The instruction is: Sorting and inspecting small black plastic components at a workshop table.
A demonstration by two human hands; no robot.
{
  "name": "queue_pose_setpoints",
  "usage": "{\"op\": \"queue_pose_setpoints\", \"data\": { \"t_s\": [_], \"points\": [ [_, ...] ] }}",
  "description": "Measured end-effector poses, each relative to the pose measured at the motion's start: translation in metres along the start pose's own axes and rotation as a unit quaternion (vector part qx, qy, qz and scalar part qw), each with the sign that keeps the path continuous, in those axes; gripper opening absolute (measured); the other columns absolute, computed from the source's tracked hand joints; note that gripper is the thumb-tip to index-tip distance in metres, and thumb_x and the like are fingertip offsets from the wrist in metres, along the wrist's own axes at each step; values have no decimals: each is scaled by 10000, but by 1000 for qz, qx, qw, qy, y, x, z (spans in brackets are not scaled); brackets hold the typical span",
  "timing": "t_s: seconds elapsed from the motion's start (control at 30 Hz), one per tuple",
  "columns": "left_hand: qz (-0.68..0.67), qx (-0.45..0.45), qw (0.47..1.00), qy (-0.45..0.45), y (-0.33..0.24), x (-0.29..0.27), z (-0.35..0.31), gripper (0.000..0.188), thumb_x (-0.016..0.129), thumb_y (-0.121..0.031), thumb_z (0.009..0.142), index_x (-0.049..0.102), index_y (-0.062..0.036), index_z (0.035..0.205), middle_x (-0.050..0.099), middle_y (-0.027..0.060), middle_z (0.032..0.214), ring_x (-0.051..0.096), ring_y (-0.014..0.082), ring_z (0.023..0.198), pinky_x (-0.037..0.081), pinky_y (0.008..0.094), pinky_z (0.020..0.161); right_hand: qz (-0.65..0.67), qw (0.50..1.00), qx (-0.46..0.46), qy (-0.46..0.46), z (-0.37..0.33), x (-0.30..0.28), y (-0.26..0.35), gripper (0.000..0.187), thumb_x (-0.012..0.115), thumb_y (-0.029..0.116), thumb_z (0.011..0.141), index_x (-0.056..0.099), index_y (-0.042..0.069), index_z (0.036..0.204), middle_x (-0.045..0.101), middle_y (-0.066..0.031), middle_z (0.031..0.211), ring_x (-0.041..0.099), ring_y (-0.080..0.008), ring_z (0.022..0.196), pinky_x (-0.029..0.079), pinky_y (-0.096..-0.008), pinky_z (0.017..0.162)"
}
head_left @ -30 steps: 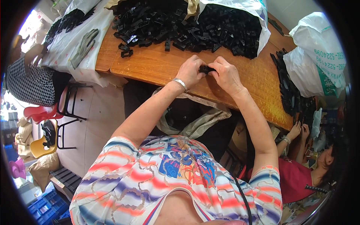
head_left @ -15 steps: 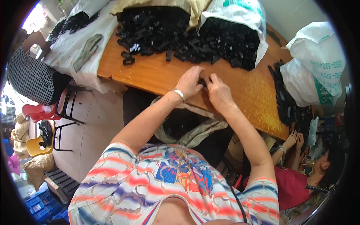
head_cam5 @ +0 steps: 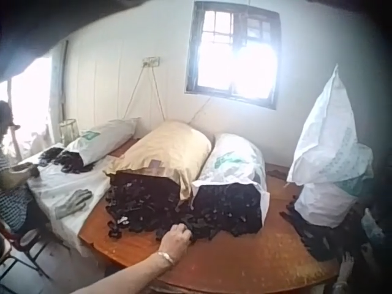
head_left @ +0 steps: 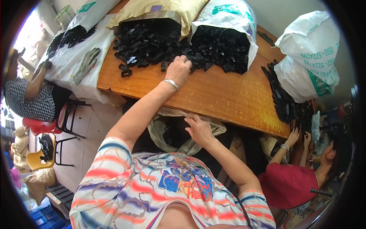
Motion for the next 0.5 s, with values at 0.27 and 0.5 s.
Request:
{"op": "queue_pose_setpoints", "data": {
  "t_s": [0.27,0.5],
  "points": [
    [-79,10,996,-36,-19,-16,-2,121,721,-46,731,619,-64,794,600,103,890,569,298,904,496,383,781,14,998,6,-64,27,-67,-30,87,660,92,822,675,65,903,626,-134,802,644,-344,762,534,-427,670],
    [-201,-8,975,98,-60,-5,-36,384,748,-41,727,555,-33,1059,619,147,991,567,343,975,487,419,848,-96,972,141,-162,95,-96,-146,149,678,112,843,685,47,977,625,-171,954,641,-385,899,528,-451,764]
  ]
}}
Point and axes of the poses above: each hand's wrist, its own z-axis towards the middle knuckle, its own x-axis out of the palm, y = z × x, the point moved 1 cm from there along z, towards the middle knuckle
